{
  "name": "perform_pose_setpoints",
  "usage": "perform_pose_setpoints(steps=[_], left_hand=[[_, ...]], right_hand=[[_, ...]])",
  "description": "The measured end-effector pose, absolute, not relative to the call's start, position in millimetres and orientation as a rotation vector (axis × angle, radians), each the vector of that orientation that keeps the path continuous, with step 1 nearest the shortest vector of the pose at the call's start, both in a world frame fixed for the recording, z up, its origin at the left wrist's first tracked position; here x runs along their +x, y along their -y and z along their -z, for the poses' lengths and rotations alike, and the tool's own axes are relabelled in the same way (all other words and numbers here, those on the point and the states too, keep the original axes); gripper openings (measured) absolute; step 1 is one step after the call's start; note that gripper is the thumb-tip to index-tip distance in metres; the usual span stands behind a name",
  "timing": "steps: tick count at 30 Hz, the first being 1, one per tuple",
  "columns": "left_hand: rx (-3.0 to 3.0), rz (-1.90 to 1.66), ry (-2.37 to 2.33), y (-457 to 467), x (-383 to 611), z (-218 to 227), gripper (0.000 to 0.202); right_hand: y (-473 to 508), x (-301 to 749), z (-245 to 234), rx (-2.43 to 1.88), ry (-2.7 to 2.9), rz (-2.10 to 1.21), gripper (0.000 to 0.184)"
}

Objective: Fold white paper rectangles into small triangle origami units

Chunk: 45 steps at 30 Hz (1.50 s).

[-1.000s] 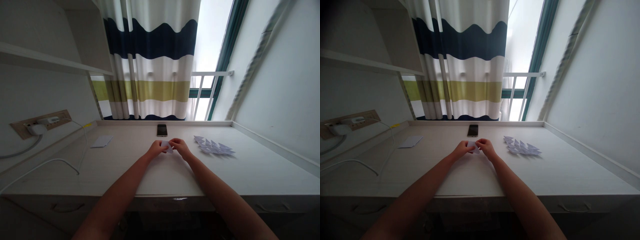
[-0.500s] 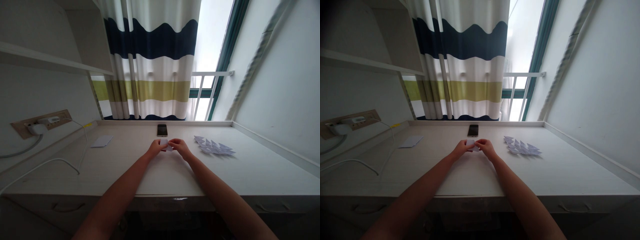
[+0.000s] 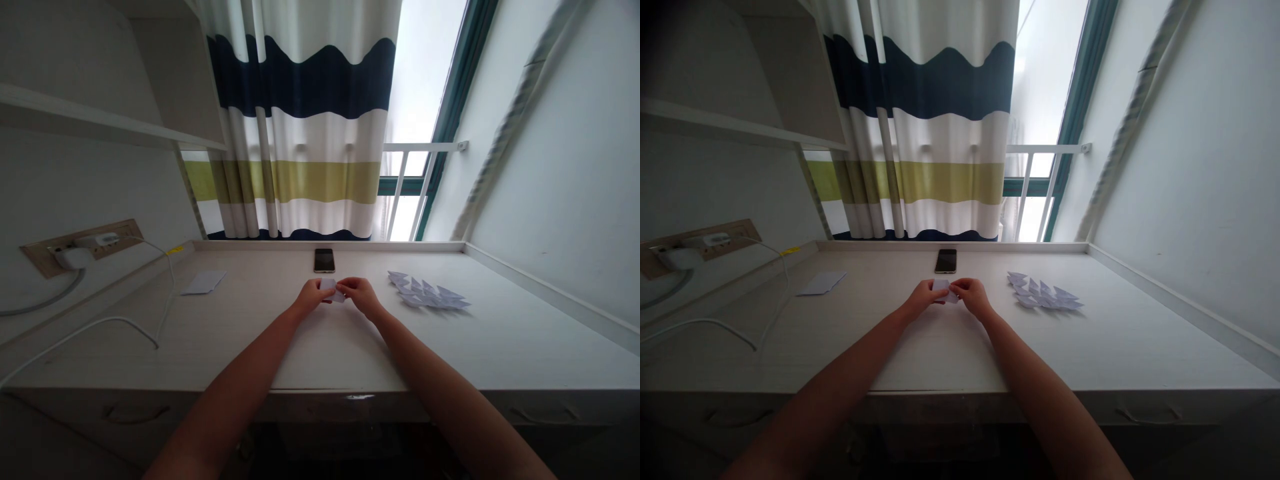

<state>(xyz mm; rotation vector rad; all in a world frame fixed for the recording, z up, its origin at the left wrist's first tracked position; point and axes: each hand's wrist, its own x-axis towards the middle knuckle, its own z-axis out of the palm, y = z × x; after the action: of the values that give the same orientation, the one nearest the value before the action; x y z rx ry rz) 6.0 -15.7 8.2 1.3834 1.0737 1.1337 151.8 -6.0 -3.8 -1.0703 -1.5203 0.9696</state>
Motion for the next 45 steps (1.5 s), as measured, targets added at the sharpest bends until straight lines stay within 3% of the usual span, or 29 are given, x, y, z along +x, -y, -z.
perform_pose_setpoints(steps=[24,45], left_hand=[[1.196,-1.175,-1.048,11.1,2.7,-10.2,0.015],[1.367,-0.946,-0.946,13.3,2.8,-2.5,0.029]], right_hand=[[7.1,152.9,2.2,-1.130,1.589,-0.896,0.024],[11.2,151.0,-2.9,-1.213,1.541,-0.906,0.012]])
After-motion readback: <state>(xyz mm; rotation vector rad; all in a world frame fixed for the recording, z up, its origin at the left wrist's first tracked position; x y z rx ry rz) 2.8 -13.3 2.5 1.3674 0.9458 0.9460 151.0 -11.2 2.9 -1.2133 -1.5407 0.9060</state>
